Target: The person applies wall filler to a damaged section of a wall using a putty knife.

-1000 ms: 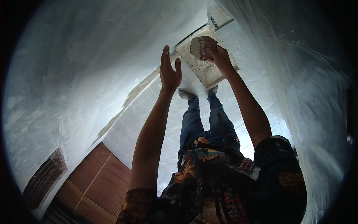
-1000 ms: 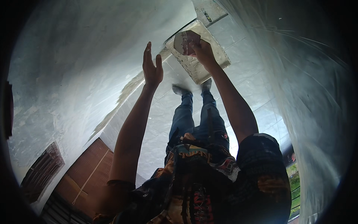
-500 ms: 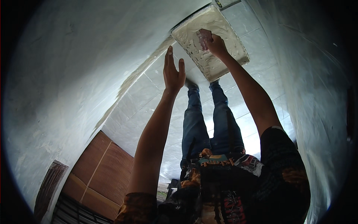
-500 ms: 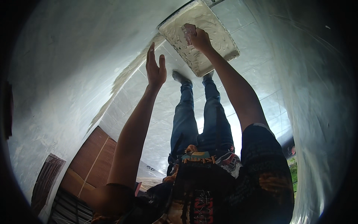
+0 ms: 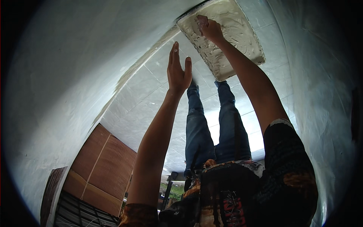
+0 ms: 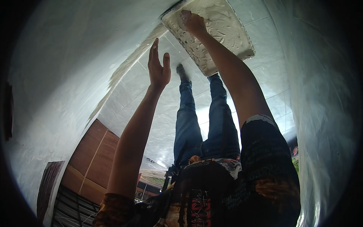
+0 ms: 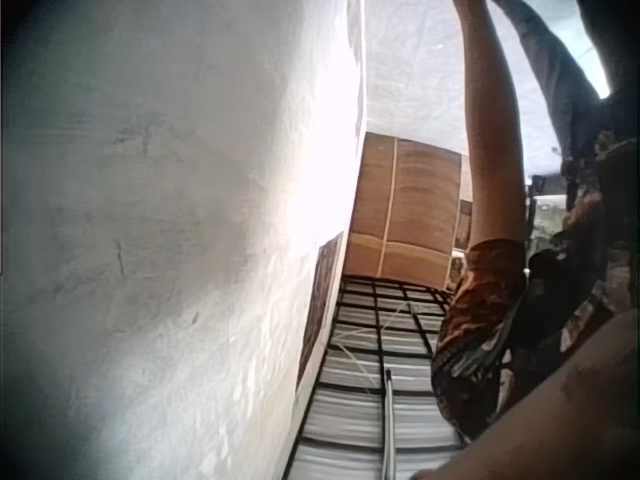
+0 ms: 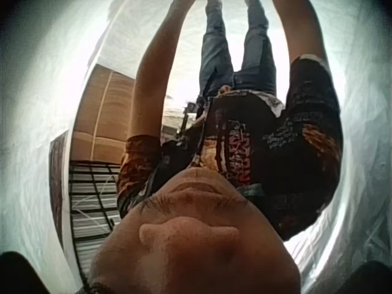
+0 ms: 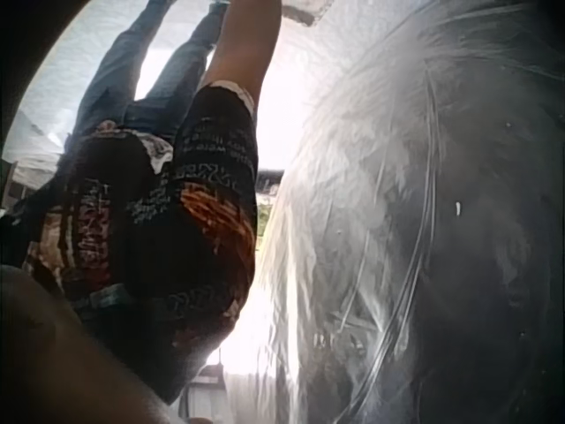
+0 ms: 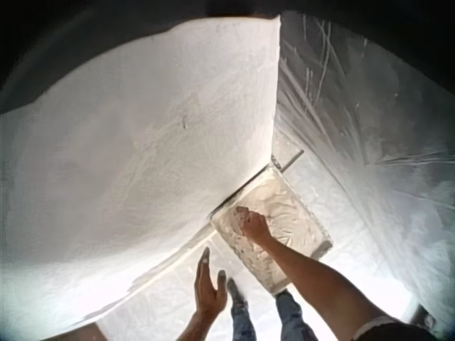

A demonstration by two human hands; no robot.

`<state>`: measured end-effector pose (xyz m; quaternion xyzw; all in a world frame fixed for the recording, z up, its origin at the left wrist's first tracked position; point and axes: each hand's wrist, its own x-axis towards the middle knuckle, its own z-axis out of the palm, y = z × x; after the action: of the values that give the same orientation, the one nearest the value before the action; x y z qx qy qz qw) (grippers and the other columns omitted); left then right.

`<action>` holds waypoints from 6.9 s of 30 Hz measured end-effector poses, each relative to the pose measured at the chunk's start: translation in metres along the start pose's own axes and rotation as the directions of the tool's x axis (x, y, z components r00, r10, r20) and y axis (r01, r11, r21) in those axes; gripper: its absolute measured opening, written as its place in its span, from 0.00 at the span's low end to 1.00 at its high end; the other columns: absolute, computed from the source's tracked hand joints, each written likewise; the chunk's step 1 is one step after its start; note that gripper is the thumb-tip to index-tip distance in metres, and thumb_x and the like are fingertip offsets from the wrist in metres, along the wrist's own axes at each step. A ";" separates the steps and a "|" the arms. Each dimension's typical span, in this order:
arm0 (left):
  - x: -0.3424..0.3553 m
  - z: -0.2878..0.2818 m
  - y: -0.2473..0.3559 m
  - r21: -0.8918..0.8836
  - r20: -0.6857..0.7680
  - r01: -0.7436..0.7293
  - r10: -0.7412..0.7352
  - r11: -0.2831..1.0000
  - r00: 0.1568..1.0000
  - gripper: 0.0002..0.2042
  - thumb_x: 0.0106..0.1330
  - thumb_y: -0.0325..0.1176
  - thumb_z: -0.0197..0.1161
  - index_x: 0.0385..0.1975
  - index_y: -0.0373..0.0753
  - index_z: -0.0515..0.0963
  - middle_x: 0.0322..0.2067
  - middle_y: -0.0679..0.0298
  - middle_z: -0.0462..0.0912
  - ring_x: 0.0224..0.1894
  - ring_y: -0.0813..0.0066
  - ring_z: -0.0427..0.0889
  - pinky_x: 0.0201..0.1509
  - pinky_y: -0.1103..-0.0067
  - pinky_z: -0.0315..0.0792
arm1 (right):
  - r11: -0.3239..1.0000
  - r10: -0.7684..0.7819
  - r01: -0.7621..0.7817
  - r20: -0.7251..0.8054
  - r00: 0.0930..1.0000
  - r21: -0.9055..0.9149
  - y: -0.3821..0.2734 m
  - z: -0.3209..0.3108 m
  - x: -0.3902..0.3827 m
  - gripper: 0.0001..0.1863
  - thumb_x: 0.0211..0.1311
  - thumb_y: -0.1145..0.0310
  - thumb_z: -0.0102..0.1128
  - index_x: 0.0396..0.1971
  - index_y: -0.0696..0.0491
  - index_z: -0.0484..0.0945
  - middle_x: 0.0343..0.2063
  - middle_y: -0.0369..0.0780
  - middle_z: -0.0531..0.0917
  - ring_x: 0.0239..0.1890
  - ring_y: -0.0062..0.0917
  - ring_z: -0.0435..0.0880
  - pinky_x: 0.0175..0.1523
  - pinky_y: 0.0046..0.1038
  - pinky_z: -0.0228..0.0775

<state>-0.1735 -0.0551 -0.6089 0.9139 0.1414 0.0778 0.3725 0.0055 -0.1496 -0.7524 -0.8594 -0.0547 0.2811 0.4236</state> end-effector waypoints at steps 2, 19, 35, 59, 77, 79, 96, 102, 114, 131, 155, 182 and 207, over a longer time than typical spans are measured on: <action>0.001 0.002 0.001 -0.001 0.002 0.003 -0.003 1.000 1.000 0.27 0.72 0.34 0.52 0.67 0.23 0.60 0.66 0.36 0.65 0.68 0.39 0.66 0.71 0.60 0.63 | 1.000 0.003 -0.003 -0.017 1.000 -0.031 0.004 0.005 0.005 0.20 0.61 0.61 0.54 0.38 0.65 0.81 0.36 0.57 0.85 0.46 0.50 0.85 0.55 0.45 0.76; -0.026 -0.011 -0.010 0.013 -0.003 0.078 -0.078 0.997 0.997 0.28 0.71 0.33 0.54 0.66 0.23 0.60 0.65 0.36 0.66 0.69 0.40 0.66 0.71 0.60 0.62 | 0.972 -0.207 0.231 0.352 0.913 -0.028 -0.002 0.007 0.022 0.16 0.63 0.62 0.57 0.40 0.60 0.82 0.22 0.44 0.85 0.26 0.30 0.88 0.37 0.35 0.80; -0.034 0.000 0.010 -0.059 0.008 0.105 -0.105 0.993 0.994 0.28 0.74 0.35 0.51 0.68 0.26 0.58 0.68 0.41 0.63 0.71 0.44 0.62 0.74 0.59 0.57 | 0.981 -0.055 -0.069 0.597 0.800 0.183 0.035 -0.039 0.011 0.22 0.69 0.66 0.56 0.61 0.52 0.73 0.37 0.41 0.86 0.34 0.26 0.87 0.40 0.34 0.83; -0.042 -0.192 0.133 0.120 -0.286 -0.197 0.224 0.973 0.932 0.29 0.74 0.35 0.51 0.71 0.31 0.55 0.70 0.44 0.60 0.72 0.45 0.62 0.73 0.58 0.60 | 0.563 -0.365 -0.136 0.393 0.844 0.815 -0.165 -0.153 -0.217 0.19 0.73 0.64 0.55 0.58 0.58 0.72 0.43 0.40 0.83 0.39 0.21 0.85 0.38 0.25 0.83; -0.233 -0.469 0.144 0.289 -0.610 -0.445 0.522 0.848 0.597 0.29 0.72 0.32 0.48 0.70 0.24 0.55 0.69 0.39 0.60 0.72 0.44 0.61 0.74 0.60 0.56 | 0.367 -0.783 0.234 0.163 0.601 0.901 -0.399 -0.031 -0.465 0.16 0.66 0.77 0.57 0.53 0.60 0.76 0.44 0.44 0.85 0.42 0.29 0.88 0.43 0.29 0.87; -0.246 -0.493 0.139 0.312 -0.631 -0.449 0.536 0.837 0.561 0.29 0.72 0.32 0.48 0.69 0.23 0.55 0.69 0.38 0.60 0.72 0.44 0.61 0.75 0.60 0.56 | 0.380 -0.795 0.268 0.164 0.585 0.886 -0.420 -0.018 -0.483 0.16 0.66 0.78 0.56 0.53 0.60 0.76 0.44 0.44 0.85 0.42 0.29 0.88 0.43 0.29 0.87; -0.263 -0.641 0.066 0.443 -0.676 -0.389 0.586 0.808 0.447 0.29 0.74 0.34 0.49 0.70 0.25 0.54 0.69 0.38 0.60 0.72 0.41 0.60 0.74 0.59 0.56 | 0.348 -0.880 0.431 0.131 0.457 0.833 -0.571 0.071 -0.527 0.16 0.64 0.81 0.54 0.52 0.60 0.76 0.44 0.44 0.86 0.42 0.28 0.88 0.43 0.28 0.86; -0.243 -0.697 0.043 0.491 -0.672 -0.402 0.630 0.773 0.390 0.29 0.74 0.35 0.49 0.70 0.25 0.55 0.69 0.38 0.60 0.72 0.41 0.60 0.74 0.58 0.56 | 0.264 -0.900 0.493 0.029 0.434 0.829 -0.622 0.100 -0.525 0.19 0.62 0.83 0.53 0.53 0.59 0.75 0.44 0.42 0.86 0.43 0.26 0.88 0.43 0.27 0.86; -0.188 -0.815 0.017 0.617 -0.589 -0.399 0.735 0.678 0.338 0.25 0.76 0.36 0.46 0.68 0.29 0.62 0.69 0.46 0.63 0.74 0.49 0.59 0.76 0.55 0.48 | -0.093 -0.864 0.994 -0.491 -0.108 -0.055 -0.708 0.147 -0.534 0.23 0.52 0.86 0.60 0.50 0.54 0.82 0.27 0.37 0.74 0.29 0.25 0.75 0.33 0.28 0.74; -0.128 -0.915 0.040 0.914 -0.160 -0.347 0.973 0.209 0.164 0.27 0.66 0.31 0.58 0.66 0.33 0.68 0.70 0.55 0.65 0.74 0.63 0.59 0.77 0.64 0.54 | -0.091 -0.811 0.475 -0.212 -0.545 -0.875 -0.755 0.170 -0.510 0.31 0.42 0.80 0.62 0.54 0.50 0.82 0.27 0.34 0.75 0.34 0.28 0.77 0.38 0.32 0.71; -0.110 -0.911 0.039 0.937 -0.168 -0.276 0.970 0.212 0.175 0.30 0.66 0.37 0.59 0.69 0.36 0.65 0.72 0.58 0.62 0.75 0.65 0.58 0.76 0.65 0.54 | -0.066 -0.865 0.582 -0.245 -0.439 -0.811 -0.707 0.198 -0.486 0.35 0.43 0.82 0.64 0.59 0.49 0.79 0.24 0.36 0.70 0.30 0.30 0.75 0.34 0.34 0.74; -0.114 -0.898 0.032 0.936 -0.172 -0.271 0.963 0.225 0.205 0.32 0.63 0.36 0.59 0.68 0.34 0.65 0.72 0.57 0.62 0.75 0.65 0.57 0.76 0.64 0.52 | -0.001 -0.835 0.561 -0.308 -0.456 -0.828 -0.744 0.178 -0.512 0.36 0.44 0.81 0.62 0.60 0.47 0.78 0.24 0.35 0.73 0.30 0.30 0.77 0.34 0.34 0.74; -0.123 -0.890 0.013 0.949 -0.144 -0.229 0.944 0.216 0.296 0.32 0.63 0.40 0.58 0.69 0.36 0.65 0.73 0.60 0.60 0.76 0.68 0.55 0.78 0.67 0.49 | 0.059 -0.830 0.681 -0.415 -0.372 -0.730 -0.720 0.203 -0.532 0.41 0.40 0.85 0.62 0.62 0.51 0.75 0.24 0.38 0.73 0.29 0.34 0.75 0.33 0.35 0.74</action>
<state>-0.5079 0.4835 0.0283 0.8092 -0.1221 0.5175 -0.2499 -0.4425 0.2725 -0.0722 -0.6053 -0.4384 -0.5421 0.3841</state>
